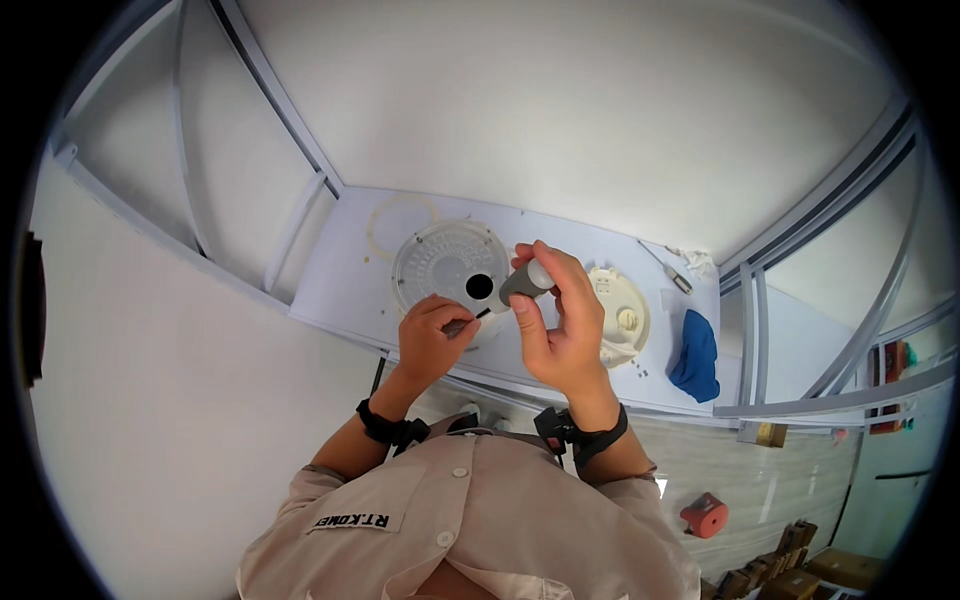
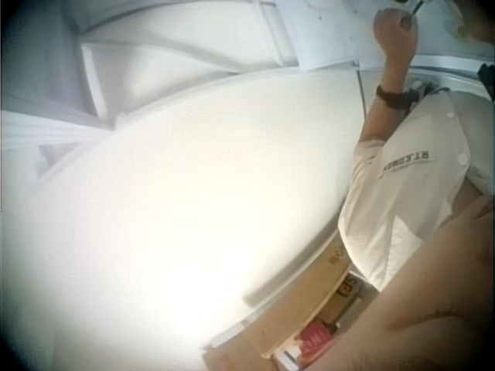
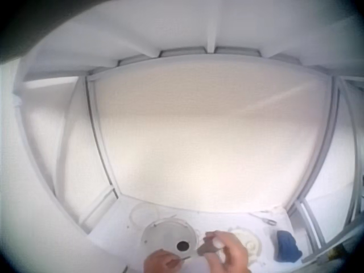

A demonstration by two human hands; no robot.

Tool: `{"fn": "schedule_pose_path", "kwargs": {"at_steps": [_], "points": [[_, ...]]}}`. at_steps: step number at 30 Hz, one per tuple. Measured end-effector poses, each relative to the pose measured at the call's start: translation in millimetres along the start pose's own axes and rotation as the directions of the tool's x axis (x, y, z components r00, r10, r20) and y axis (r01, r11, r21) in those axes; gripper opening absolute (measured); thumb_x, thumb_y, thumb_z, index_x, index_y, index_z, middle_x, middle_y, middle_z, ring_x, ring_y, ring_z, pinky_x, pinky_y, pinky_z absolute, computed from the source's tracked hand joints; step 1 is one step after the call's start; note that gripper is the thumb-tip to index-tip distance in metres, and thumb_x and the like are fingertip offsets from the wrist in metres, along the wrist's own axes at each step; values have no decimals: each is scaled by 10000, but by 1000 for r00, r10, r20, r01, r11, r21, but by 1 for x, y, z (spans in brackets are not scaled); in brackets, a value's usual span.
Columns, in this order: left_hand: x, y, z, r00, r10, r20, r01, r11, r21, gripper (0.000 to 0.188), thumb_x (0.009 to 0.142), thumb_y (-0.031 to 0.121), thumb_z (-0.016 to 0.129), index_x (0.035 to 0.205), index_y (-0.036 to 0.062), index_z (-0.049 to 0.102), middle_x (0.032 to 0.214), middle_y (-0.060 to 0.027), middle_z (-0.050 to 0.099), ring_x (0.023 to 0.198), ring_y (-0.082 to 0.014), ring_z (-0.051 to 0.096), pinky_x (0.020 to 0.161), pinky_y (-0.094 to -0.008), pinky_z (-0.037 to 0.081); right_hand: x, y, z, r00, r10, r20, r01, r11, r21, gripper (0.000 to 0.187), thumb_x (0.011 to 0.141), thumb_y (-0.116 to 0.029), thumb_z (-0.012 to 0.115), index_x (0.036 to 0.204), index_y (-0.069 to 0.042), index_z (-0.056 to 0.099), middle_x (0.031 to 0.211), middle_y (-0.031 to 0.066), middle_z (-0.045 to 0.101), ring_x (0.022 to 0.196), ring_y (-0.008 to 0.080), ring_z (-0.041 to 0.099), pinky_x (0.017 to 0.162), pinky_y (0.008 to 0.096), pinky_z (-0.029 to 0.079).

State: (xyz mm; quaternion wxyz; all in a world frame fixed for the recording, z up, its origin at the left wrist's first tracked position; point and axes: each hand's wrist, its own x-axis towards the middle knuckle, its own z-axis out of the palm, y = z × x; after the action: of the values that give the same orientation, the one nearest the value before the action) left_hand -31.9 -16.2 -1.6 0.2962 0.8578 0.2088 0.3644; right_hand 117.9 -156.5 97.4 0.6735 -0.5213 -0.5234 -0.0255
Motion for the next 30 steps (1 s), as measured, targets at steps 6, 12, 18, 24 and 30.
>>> {"fn": "schedule_pose_path", "kwargs": {"at_steps": [6,12,18,24,30], "points": [[2,0,-2,998,-33,62,33,999,6,141,810,141,853,812,64,735,818,-54,738,832,-305,712,1055,-491,535,1,3,-4,997,-72,-6,72,997,-22,495,948,17,717,1417,63,566,1288,229,676,1102,291,682,970,392,549],[6,6,-5,996,-26,80,25,999,20,150,793,142,863,831,61,742,818,-74,717,837,-310,680,834,-443,549,-1,5,-13,996,-68,-59,68,998,-3,504,950,11,732,1421,56,558,1270,232,670,1120,308,683,983,415,554],[10,5,-7,994,13,106,-19,998,55,145,781,147,874,777,67,752,798,-67,714,804,-300,663,761,-426,520,-2,3,-25,989,-55,-140,51,998,-31,509,964,-8,729,1435,53,543,1251,218,657,1119,303,683,997,434,562],[17,4,-12,990,40,133,-54,994,98,170,777,166,887,768,72,745,743,-39,699,766,-275,657,778,-411,487,-4,1,-27,983,-38,-179,33,999,-30,483,1002,-62,691,1445,49,533,1237,197,623,1070,268,651,949,409,569],[23,-3,-19,992,21,124,-28,998,57,142,800,163,869,822,71,764,769,-49,702,779,-277,662,792,-413,489,-11,15,-31,995,73,-65,-69,995,67,384,974,16,558,1358,36,576,1156,150,583,1019,217,615,866,336,537]]}}
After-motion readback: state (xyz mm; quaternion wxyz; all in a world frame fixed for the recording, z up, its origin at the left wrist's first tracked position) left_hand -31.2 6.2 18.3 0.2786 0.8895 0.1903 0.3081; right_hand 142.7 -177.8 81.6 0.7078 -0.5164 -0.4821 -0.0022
